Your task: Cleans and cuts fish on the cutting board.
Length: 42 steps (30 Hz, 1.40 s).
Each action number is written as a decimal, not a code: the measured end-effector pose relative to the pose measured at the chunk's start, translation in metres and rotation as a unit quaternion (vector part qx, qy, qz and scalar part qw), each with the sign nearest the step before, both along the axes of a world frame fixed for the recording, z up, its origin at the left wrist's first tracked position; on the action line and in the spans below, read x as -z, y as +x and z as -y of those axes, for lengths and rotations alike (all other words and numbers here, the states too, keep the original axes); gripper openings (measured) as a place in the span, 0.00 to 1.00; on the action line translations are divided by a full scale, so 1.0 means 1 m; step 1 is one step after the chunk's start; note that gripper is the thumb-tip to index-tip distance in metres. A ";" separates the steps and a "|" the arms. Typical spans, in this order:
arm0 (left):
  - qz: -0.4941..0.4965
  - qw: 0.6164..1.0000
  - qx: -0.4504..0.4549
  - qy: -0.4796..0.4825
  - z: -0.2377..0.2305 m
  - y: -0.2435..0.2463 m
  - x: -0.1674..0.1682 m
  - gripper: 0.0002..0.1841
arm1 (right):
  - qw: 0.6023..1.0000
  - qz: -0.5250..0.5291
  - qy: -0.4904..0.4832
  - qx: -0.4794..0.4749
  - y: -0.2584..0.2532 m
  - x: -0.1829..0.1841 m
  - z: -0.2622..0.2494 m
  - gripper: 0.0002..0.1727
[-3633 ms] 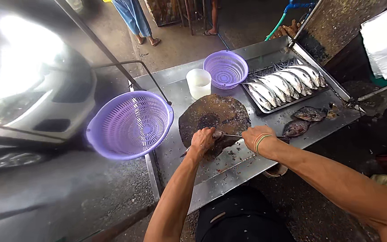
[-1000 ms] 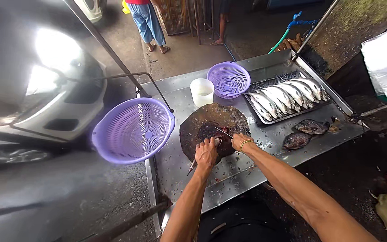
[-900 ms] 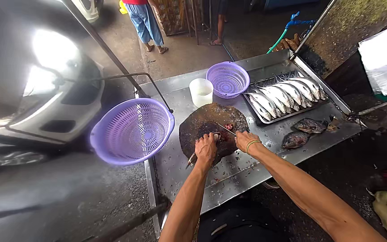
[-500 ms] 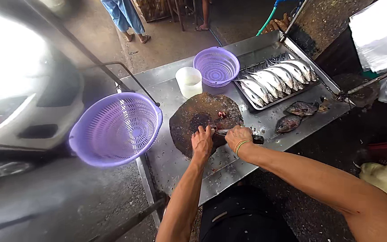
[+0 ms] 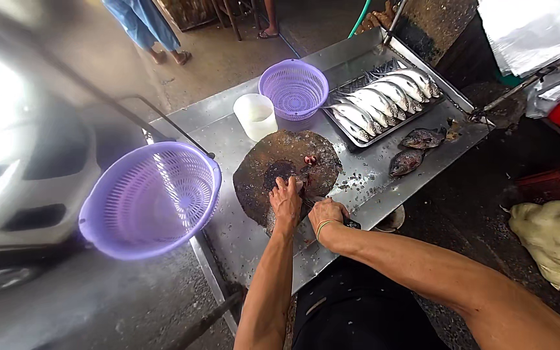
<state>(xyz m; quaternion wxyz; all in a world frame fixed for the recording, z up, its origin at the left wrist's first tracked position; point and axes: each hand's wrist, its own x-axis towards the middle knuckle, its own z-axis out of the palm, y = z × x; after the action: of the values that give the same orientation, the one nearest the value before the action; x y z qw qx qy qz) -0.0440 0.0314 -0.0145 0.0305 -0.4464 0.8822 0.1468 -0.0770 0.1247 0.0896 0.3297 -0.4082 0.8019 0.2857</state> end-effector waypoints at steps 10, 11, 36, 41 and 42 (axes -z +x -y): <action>0.075 0.992 0.089 0.055 0.067 0.010 -0.039 0.21 | 0.991 0.085 -0.074 0.073 -0.070 -0.017 -0.026 0.17; 0.085 0.989 0.103 0.061 0.075 0.008 -0.043 0.20 | 0.988 0.095 -0.084 0.093 -0.083 -0.012 -0.030 0.18; -0.088 0.995 -0.044 0.008 0.031 0.025 0.062 0.31 | 0.932 0.279 -0.180 0.143 -0.085 0.073 -0.086 0.25; -0.099 0.994 -0.056 0.007 0.030 0.026 0.065 0.34 | 0.939 0.269 -0.173 0.127 -0.078 0.070 -0.075 0.26; -0.101 0.993 -0.058 0.007 0.030 0.026 0.065 0.34 | 0.939 0.271 -0.169 0.128 -0.077 0.068 -0.071 0.25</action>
<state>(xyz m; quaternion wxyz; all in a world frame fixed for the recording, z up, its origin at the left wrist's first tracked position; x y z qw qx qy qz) -0.0178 0.0016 -0.0794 -0.0642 -0.4791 0.8526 0.1987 -0.1542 0.1955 0.0217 0.4945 -0.4135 0.7643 -0.0201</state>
